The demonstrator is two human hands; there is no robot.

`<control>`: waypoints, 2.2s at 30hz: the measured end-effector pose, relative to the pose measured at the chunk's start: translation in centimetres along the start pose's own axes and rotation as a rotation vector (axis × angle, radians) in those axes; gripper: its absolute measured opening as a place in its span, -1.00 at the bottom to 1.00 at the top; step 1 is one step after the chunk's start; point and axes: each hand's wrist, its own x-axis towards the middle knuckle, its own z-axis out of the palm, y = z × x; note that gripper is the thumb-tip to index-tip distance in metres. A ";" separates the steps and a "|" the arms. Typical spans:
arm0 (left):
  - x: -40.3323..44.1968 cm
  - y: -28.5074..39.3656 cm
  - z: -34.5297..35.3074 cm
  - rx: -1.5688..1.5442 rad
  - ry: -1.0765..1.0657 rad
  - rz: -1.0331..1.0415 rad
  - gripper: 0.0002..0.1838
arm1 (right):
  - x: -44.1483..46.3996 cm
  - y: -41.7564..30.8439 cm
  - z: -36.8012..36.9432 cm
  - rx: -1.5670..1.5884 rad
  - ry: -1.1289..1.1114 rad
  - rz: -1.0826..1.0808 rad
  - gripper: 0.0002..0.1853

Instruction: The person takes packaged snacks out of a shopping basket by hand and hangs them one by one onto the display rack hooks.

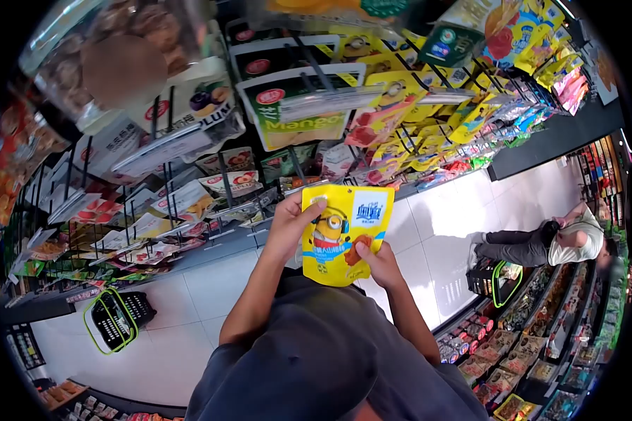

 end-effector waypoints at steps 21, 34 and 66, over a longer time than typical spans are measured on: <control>5.5 -4.8 12.4 0.360 0.127 0.119 -0.71 | 9.7 -9.3 -13.9 0.311 0.011 -0.305 -0.72; 15.8 -2.5 26.7 0.792 0.154 0.280 -0.62 | 13.3 -19.5 -21.8 0.439 0.126 -0.513 -0.75; 20.0 -2.8 32.8 0.554 0.332 0.541 -0.64 | 16.1 -23.9 -24.7 0.352 0.139 -0.701 -0.70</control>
